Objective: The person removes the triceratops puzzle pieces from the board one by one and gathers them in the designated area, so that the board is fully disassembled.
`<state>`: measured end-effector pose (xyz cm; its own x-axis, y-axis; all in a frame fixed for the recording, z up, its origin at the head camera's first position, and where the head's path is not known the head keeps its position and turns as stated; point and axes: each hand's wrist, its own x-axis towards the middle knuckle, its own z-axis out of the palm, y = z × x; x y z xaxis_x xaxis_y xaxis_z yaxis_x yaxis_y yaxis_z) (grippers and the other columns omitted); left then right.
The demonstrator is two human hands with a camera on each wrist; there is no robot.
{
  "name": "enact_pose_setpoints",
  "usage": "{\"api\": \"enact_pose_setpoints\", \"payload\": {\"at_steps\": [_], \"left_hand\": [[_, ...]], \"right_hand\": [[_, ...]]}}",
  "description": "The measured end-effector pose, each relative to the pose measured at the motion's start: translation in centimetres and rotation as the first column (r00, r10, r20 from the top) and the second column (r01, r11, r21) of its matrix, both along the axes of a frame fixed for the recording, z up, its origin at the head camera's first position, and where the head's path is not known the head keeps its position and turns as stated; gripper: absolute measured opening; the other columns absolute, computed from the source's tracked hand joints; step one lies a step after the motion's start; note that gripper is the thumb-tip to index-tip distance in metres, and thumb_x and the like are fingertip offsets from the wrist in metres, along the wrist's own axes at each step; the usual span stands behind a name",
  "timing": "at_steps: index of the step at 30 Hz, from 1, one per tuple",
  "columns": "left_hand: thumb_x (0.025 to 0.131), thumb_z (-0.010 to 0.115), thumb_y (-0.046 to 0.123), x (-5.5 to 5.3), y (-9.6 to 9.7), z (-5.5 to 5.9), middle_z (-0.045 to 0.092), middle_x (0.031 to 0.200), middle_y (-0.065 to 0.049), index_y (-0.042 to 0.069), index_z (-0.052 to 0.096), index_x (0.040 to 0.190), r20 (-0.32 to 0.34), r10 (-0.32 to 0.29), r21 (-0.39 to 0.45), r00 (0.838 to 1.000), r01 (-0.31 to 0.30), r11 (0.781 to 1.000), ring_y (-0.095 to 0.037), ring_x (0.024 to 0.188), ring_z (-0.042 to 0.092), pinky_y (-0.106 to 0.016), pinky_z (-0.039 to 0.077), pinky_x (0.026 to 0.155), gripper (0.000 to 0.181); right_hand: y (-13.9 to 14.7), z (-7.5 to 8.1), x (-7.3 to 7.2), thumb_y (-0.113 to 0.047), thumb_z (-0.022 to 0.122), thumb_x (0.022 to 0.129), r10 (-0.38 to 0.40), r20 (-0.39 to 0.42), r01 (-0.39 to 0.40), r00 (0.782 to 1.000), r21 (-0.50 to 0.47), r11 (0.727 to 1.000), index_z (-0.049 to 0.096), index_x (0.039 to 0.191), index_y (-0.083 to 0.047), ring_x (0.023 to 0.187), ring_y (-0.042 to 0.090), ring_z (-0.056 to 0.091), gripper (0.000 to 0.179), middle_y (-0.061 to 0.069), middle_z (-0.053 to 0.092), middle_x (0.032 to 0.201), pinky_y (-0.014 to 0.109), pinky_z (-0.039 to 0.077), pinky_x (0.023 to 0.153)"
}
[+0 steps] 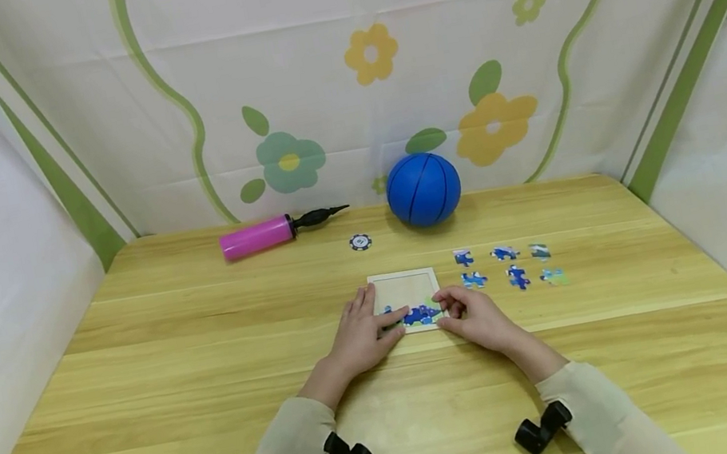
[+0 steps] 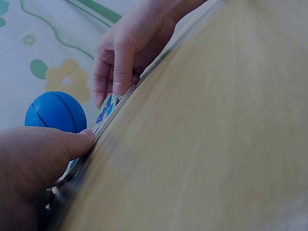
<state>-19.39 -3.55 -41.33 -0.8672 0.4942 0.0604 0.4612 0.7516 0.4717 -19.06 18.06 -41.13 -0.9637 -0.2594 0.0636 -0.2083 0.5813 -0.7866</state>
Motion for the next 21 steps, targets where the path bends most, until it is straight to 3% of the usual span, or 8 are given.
{"api": "enact_pose_setpoints", "payload": {"at_steps": [6,14,21], "left_hand": [[0.087,0.047,0.039,0.0,0.0,0.0,0.008,0.14,-0.021,0.031,0.049,0.123,-0.003,-0.003,-0.002,1.0,0.003,1.0,-0.033,0.127,0.003,-0.046,0.007,0.1,0.037],[0.087,0.046,0.039,-0.1,0.2,-0.2,0.008,0.14,-0.021,0.032,0.049,0.122,-0.016,0.002,-0.003,1.0,-0.002,1.0,-0.032,0.127,0.004,-0.045,0.006,0.1,0.036],[0.087,0.047,0.038,0.0,0.0,-0.2,0.008,0.14,-0.021,0.03,0.049,0.123,-0.016,0.002,0.017,1.0,-0.001,1.0,-0.032,0.127,0.004,-0.045,0.007,0.1,0.036]], "right_hand": [[-0.1,0.3,-0.2,-0.009,0.065,0.077,-0.015,0.005,0.015,1.0,0.039,0.999,0.058,0.104,-0.003,0.069,0.016,0.046,0.029,0.003,0.053,0.083,0.026,0.04,0.059],[1.4,1.0,-0.2,-0.014,0.064,0.078,-0.023,0.062,0.026,0.998,-0.048,0.999,0.058,0.106,-0.003,0.071,0.018,0.046,0.031,0.006,0.053,0.083,0.024,0.04,0.058],[4.8,2.2,0.8,-0.009,0.064,0.077,-0.012,0.047,0.017,0.999,-0.104,0.994,0.057,0.107,0.001,0.074,0.02,0.05,0.033,0.009,0.056,0.085,0.023,0.044,0.059]]}}
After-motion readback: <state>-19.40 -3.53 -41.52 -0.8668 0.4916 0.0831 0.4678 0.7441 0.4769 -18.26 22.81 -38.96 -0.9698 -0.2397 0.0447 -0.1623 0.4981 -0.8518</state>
